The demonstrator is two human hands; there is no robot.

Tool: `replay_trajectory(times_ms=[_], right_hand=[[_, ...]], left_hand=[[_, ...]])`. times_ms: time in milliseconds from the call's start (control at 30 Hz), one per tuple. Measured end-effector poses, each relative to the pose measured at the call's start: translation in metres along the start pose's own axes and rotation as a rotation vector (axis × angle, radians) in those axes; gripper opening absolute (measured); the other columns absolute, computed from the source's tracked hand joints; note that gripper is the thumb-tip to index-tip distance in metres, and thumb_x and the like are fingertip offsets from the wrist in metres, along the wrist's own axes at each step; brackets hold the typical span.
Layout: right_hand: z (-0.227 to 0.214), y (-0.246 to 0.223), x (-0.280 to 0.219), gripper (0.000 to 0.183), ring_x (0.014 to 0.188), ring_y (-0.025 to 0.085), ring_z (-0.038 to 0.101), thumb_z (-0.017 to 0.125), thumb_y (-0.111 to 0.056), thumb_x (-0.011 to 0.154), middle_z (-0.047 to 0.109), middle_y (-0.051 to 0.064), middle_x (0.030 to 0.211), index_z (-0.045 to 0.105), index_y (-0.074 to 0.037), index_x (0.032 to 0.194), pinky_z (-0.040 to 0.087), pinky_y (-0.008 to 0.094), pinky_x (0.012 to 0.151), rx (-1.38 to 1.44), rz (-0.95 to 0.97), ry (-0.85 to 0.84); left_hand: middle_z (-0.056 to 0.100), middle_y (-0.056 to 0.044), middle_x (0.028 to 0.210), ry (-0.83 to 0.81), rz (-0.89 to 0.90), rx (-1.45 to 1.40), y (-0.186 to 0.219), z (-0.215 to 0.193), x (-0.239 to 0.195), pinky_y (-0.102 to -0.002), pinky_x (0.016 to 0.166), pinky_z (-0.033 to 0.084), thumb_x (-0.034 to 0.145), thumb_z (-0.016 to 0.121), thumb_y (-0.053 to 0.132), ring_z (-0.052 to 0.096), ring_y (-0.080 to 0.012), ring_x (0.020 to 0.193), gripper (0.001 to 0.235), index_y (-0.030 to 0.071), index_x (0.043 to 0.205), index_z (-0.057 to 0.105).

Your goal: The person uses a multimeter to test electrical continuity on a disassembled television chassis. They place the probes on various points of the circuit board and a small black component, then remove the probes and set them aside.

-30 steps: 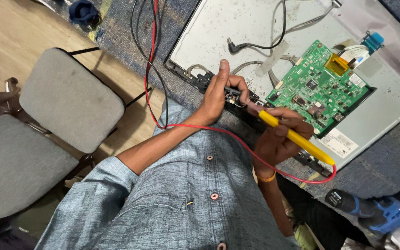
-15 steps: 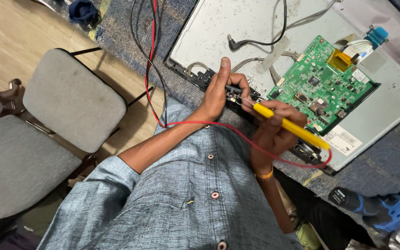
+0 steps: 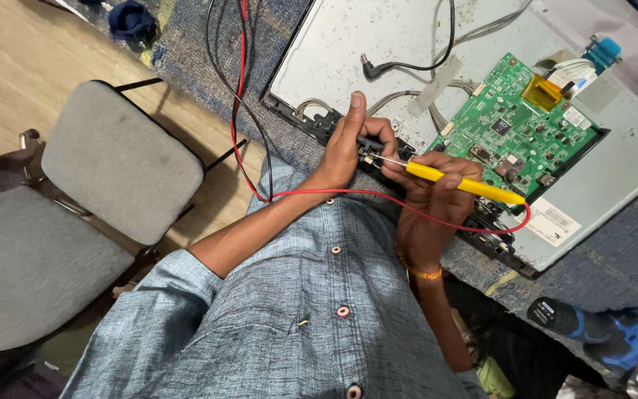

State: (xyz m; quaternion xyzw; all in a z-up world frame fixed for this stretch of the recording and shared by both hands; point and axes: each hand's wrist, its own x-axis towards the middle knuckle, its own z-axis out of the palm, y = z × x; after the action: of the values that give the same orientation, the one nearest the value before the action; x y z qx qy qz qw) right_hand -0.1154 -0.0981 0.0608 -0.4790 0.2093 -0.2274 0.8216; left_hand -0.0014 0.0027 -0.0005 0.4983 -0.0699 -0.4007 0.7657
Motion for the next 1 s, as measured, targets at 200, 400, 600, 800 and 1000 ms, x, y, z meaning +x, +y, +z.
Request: replay_trajectory(times_ms=[200, 400, 600, 800, 1000], right_hand=[[-0.007, 0.006, -0.001, 0.033, 0.102, 0.029, 0.07, 0.053, -0.033, 0.115, 0.056, 0.017, 0.114, 0.038, -0.005, 0.121, 0.063, 0.05, 0.091, 0.032, -0.021, -0.052], [-0.005, 0.004, 0.0, 0.034, 0.102, 0.03, 0.07, 0.052, -0.035, 0.115, 0.056, 0.017, 0.113, 0.037, -0.005, 0.123, 0.063, 0.05, 0.092, 0.016, -0.056, -0.039], [0.006, 0.002, -0.007, 0.037, 0.096, 0.026, 0.067, 0.052, -0.039, 0.115, 0.056, 0.016, 0.112, 0.036, -0.007, 0.123, 0.065, 0.049, 0.089, -0.079, -0.222, 0.047], [0.0, -0.003, -0.007, 0.038, 0.094, 0.021, 0.064, 0.057, -0.04, 0.114, 0.058, 0.015, 0.107, 0.037, -0.008, 0.12, 0.061, 0.039, 0.091, -0.292, -0.305, 0.0], [-0.007, -0.008, -0.006, 0.036, 0.096, 0.019, 0.066, 0.058, -0.038, 0.115, 0.06, 0.013, 0.107, 0.04, -0.008, 0.118, 0.059, 0.033, 0.095, -0.463, -0.31, -0.071]], left_hand=[[0.064, -0.009, 0.072, -0.014, 0.026, -0.04, 0.0, -0.001, -0.003, -0.031, 0.078, 0.051, 0.106, 0.012, 0.069, 0.062, -0.0192, 0.072, 0.091, 0.001, 0.069, 0.059], [0.065, -0.008, 0.072, -0.01, 0.035, 0.004, 0.002, -0.001, -0.002, -0.03, 0.078, 0.051, 0.105, 0.011, 0.069, 0.063, -0.0182, 0.072, 0.091, 0.002, 0.071, 0.061], [0.061, -0.005, 0.071, 0.054, 0.051, 0.13, 0.004, 0.007, -0.007, -0.029, 0.07, 0.045, 0.105, 0.01, 0.071, 0.055, -0.0148, 0.069, 0.093, 0.002, 0.074, 0.063], [0.064, -0.004, 0.07, 0.032, 0.099, 0.252, 0.012, 0.012, -0.007, -0.03, 0.072, 0.049, 0.104, 0.008, 0.072, 0.059, -0.0143, 0.069, 0.094, 0.002, 0.076, 0.065], [0.064, -0.006, 0.071, 0.022, 0.121, 0.312, 0.02, 0.016, -0.009, -0.031, 0.075, 0.051, 0.106, 0.008, 0.069, 0.061, -0.0155, 0.071, 0.093, 0.001, 0.076, 0.064]])
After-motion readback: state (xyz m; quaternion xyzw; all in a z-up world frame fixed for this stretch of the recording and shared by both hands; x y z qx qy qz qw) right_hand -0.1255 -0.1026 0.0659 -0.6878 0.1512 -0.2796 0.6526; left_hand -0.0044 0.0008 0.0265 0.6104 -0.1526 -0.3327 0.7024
